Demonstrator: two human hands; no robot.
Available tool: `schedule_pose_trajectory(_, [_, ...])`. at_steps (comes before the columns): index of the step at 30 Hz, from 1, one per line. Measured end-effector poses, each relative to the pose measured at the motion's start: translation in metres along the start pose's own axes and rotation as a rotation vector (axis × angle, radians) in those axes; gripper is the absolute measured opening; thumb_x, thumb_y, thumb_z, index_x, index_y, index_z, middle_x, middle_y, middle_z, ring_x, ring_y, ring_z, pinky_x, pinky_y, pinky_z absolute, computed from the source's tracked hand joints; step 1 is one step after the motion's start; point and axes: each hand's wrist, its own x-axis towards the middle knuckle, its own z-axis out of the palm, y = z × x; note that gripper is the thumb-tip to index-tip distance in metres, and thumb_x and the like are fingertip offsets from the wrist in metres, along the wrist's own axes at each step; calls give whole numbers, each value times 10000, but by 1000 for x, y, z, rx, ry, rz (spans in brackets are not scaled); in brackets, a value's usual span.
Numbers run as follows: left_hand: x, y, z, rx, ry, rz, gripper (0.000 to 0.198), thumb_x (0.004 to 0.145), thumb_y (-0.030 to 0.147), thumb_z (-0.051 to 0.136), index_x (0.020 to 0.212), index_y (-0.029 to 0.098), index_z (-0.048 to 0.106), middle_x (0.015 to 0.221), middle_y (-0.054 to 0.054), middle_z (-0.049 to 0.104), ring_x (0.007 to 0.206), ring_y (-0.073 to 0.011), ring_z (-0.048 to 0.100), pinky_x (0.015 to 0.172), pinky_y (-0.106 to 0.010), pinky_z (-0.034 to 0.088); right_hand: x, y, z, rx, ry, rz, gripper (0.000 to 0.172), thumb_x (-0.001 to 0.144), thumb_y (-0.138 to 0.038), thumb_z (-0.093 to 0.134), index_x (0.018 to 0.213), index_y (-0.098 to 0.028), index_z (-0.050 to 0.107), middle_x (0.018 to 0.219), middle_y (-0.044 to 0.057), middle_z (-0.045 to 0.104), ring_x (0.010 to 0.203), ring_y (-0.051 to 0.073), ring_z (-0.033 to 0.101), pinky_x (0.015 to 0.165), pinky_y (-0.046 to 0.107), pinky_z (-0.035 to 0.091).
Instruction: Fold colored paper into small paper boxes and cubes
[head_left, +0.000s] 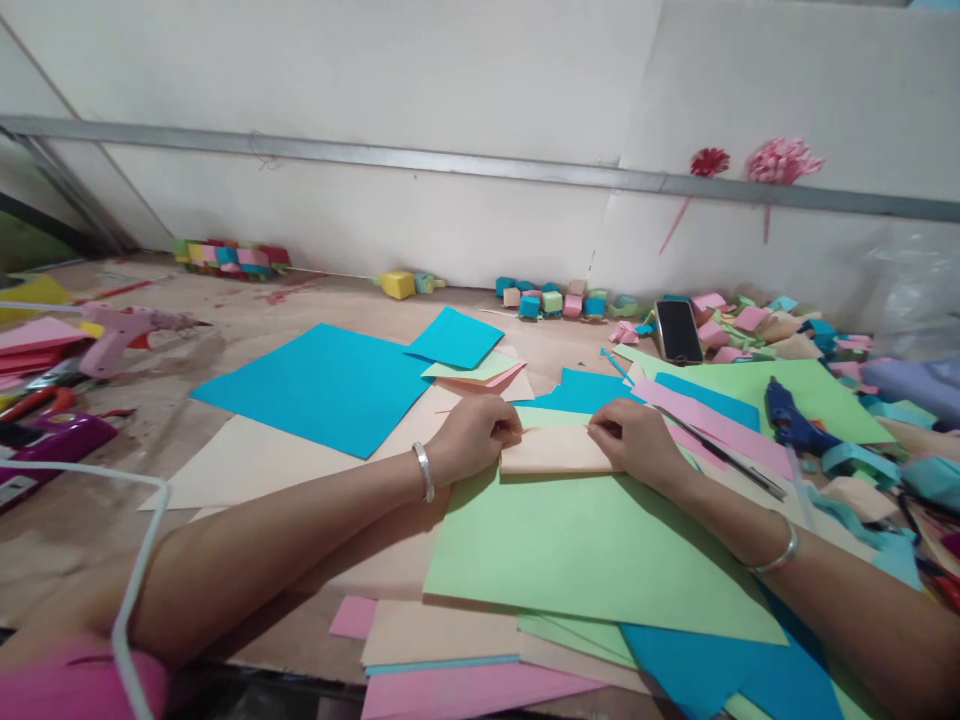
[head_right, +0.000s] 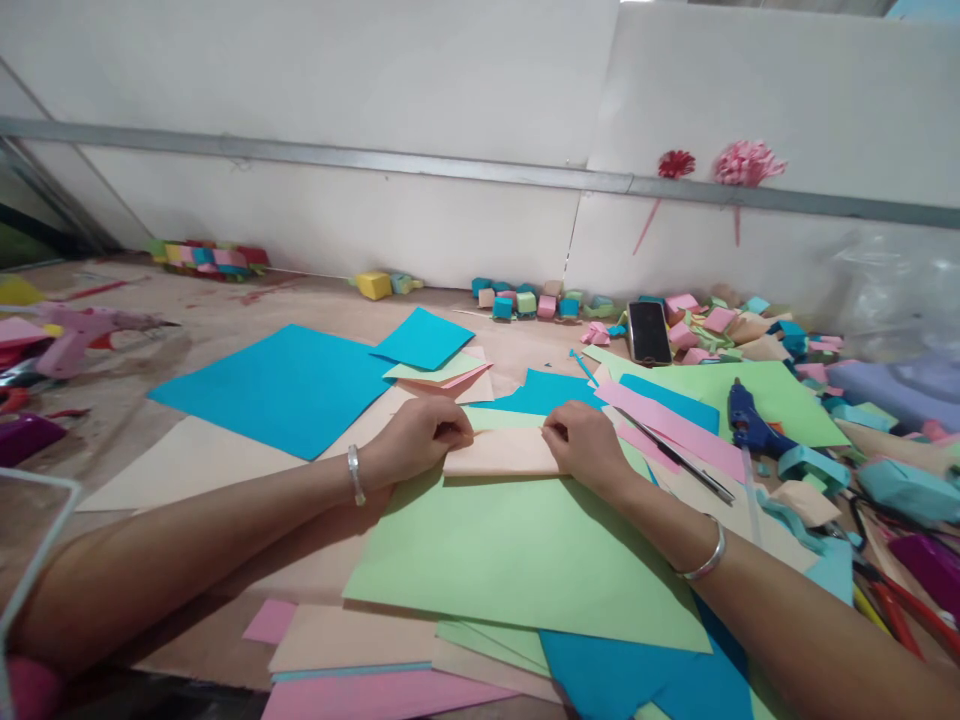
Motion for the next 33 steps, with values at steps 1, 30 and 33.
schedule_pose_trajectory(1, [0,-1,0,13,-4,3,76,771,146,633,752,164,705,766,-41,691,698,-162,594,596,-244,394,0,-1,0,3,2,-7,129,785,-163,582,698,-180,675,743,42,662,707,172,575,658,280,401])
schedule_pose_trajectory(30, [47,9,7,234,-478,353,458,813,365,655,1263,367,573,721,14,625,640,-146,545,527,-220,245,4,-3,0,23,-51,-72,150,806,-145,549,705,-170,658,702,37,639,697,155,557,635,257,392])
schedule_pose_trajectory(33, [49,3,2,179,-558,371,588,781,406,693,1335,343,507,718,20,595,610,-135,519,538,-210,271,5,-4,-1,22,-55,-65,147,802,-137,555,706,-165,663,704,39,647,693,155,559,632,258,390])
